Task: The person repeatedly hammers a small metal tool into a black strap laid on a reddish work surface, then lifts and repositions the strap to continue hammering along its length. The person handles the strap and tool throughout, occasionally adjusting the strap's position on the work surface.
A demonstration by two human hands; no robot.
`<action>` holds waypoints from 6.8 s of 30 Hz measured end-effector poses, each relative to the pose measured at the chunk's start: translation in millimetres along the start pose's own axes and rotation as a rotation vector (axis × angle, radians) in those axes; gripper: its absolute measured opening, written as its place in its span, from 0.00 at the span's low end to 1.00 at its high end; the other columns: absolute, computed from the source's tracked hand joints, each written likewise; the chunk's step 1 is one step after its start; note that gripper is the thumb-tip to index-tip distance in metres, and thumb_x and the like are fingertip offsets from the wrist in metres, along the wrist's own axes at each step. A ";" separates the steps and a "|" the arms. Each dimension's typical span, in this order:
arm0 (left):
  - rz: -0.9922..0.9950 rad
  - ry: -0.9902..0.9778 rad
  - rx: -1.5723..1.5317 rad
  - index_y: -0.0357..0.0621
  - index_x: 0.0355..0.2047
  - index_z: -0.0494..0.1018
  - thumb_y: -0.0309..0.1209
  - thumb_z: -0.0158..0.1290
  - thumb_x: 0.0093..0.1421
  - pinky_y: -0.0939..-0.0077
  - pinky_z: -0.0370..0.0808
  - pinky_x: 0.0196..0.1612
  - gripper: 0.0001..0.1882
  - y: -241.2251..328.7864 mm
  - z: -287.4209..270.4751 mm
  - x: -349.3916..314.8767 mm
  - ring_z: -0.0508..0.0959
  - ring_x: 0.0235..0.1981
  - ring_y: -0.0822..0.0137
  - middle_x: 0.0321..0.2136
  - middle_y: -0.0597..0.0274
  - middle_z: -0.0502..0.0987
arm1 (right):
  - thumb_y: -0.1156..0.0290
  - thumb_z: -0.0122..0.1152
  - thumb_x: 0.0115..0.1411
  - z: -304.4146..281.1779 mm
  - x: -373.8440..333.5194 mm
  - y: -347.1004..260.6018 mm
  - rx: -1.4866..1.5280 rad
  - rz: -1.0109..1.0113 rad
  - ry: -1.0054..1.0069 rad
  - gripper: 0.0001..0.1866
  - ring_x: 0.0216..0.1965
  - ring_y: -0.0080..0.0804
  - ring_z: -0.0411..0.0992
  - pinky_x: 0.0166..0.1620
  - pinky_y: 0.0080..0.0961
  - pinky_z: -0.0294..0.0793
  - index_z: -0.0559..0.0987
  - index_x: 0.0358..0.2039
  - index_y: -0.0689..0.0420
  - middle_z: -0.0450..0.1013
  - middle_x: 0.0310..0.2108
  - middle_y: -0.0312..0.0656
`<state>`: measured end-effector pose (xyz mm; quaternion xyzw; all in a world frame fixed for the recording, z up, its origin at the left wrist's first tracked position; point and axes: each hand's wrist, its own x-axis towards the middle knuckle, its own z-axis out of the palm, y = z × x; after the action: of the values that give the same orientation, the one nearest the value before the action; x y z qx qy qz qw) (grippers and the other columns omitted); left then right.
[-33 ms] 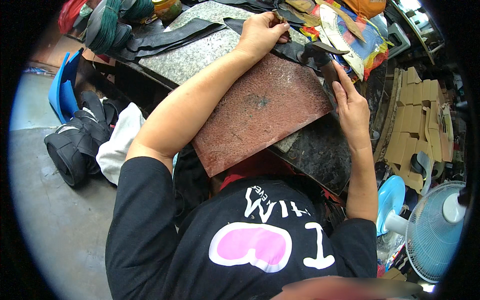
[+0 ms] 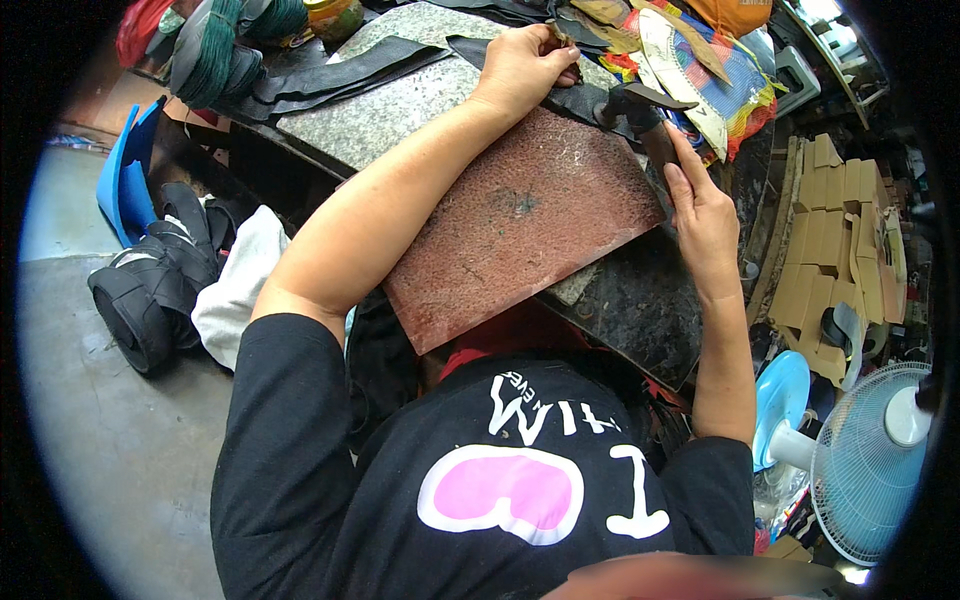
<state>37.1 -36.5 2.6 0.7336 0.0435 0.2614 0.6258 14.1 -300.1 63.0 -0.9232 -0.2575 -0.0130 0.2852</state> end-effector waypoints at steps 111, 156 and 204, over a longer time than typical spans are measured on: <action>0.477 -0.046 0.562 0.37 0.40 0.78 0.30 0.60 0.59 0.68 0.78 0.36 0.11 25.7 -9.9 -16.7 0.82 0.32 0.55 0.31 0.47 0.81 | 0.60 0.50 0.72 -57.9 20.1 -49.9 0.733 -0.444 0.462 0.24 0.26 0.14 0.66 0.29 0.13 0.68 0.67 0.65 0.52 0.75 0.31 0.35; 0.382 -0.011 0.529 0.35 0.37 0.78 0.33 0.59 0.61 0.70 0.79 0.33 0.11 17.7 -4.3 -13.3 0.84 0.29 0.61 0.29 0.50 0.81 | 0.58 0.54 0.69 -5.5 0.7 10.8 0.112 -0.082 0.044 0.21 0.37 0.38 0.78 0.39 0.33 0.76 0.72 0.62 0.35 0.80 0.39 0.50; 0.368 -0.402 0.936 0.39 0.44 0.70 0.31 0.54 0.54 0.54 0.74 0.48 0.18 37.0 -47.1 -7.2 0.79 0.42 0.44 0.36 0.43 0.79 | 0.62 0.55 0.68 -3.5 -8.7 6.0 0.197 -0.052 -0.012 0.21 0.41 0.39 0.80 0.43 0.31 0.76 0.73 0.61 0.38 0.79 0.42 0.53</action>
<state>0.6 -5.1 38.8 0.9651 -0.0944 0.1738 0.1718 9.9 -310.3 61.3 -0.8837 -0.2831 0.0106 0.3726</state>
